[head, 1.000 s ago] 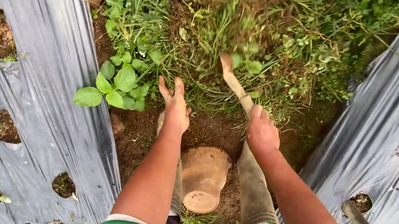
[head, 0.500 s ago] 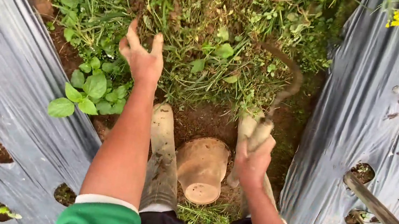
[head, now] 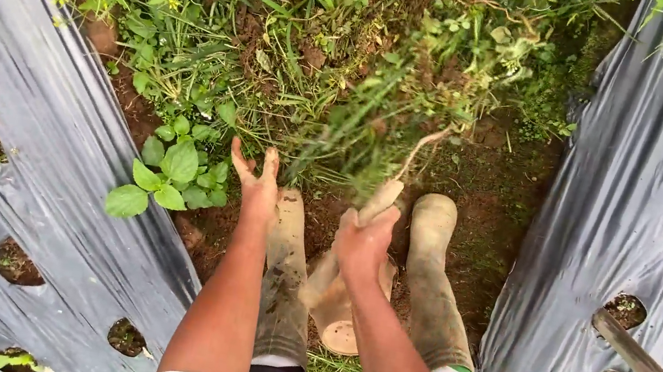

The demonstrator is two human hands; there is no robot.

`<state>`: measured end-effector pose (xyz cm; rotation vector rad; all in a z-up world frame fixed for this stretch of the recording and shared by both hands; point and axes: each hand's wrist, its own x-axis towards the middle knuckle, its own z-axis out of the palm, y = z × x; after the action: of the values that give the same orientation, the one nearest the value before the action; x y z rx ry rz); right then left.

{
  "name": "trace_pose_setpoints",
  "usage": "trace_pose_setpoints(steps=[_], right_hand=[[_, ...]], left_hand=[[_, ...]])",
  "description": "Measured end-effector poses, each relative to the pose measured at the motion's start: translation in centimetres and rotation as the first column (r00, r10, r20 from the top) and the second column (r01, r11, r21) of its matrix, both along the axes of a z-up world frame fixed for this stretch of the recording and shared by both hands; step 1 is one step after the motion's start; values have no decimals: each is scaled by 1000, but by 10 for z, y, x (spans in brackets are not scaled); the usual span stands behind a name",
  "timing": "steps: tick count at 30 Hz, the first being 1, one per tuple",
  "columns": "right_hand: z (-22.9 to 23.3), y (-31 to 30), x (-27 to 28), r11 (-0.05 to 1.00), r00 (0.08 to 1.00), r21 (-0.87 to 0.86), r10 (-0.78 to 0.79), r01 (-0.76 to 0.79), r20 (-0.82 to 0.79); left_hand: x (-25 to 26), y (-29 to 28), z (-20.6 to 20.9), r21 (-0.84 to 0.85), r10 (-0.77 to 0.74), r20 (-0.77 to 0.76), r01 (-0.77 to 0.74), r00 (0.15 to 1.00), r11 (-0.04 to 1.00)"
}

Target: The person uses a hand hoe to loosen the soil and uproot weeds growing between rows of plants covered by black plastic mulch. They gather the removed weeds by hand and discard them onto the adjacent plastic-covered beds.

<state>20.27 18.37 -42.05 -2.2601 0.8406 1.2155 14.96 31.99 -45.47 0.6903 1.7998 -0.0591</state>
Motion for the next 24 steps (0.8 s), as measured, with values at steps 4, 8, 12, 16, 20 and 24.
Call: trace_pose_setpoints(steps=[4, 8, 12, 16, 20, 24], right_hand=[[-18, -34, -43, 975, 972, 50, 218, -215, -91], [17, 6, -18, 968, 952, 79, 249, -239, -177], [-18, -35, -37, 960, 920, 97, 279, -263, -274], [21, -3, 12, 991, 919, 65, 133, -118, -371], [29, -2, 43, 972, 809, 118, 234, -202, -539], [42, -16, 38, 824, 748, 19, 524, -566, -407]], left_hand=[[-22, 11, -31, 45, -55, 63, 53, 997, 998], [-15, 18, -38, 368, -355, 155, 279, 922, 887], [35, 33, 3, 314, -646, -111, 643, 756, 699], [76, 20, -3, 200, -958, -241, 974, 153, 105], [102, 9, -40, 146, -973, -197, 985, 118, 90], [124, 20, -47, -186, -987, -158, 983, -38, -9]])
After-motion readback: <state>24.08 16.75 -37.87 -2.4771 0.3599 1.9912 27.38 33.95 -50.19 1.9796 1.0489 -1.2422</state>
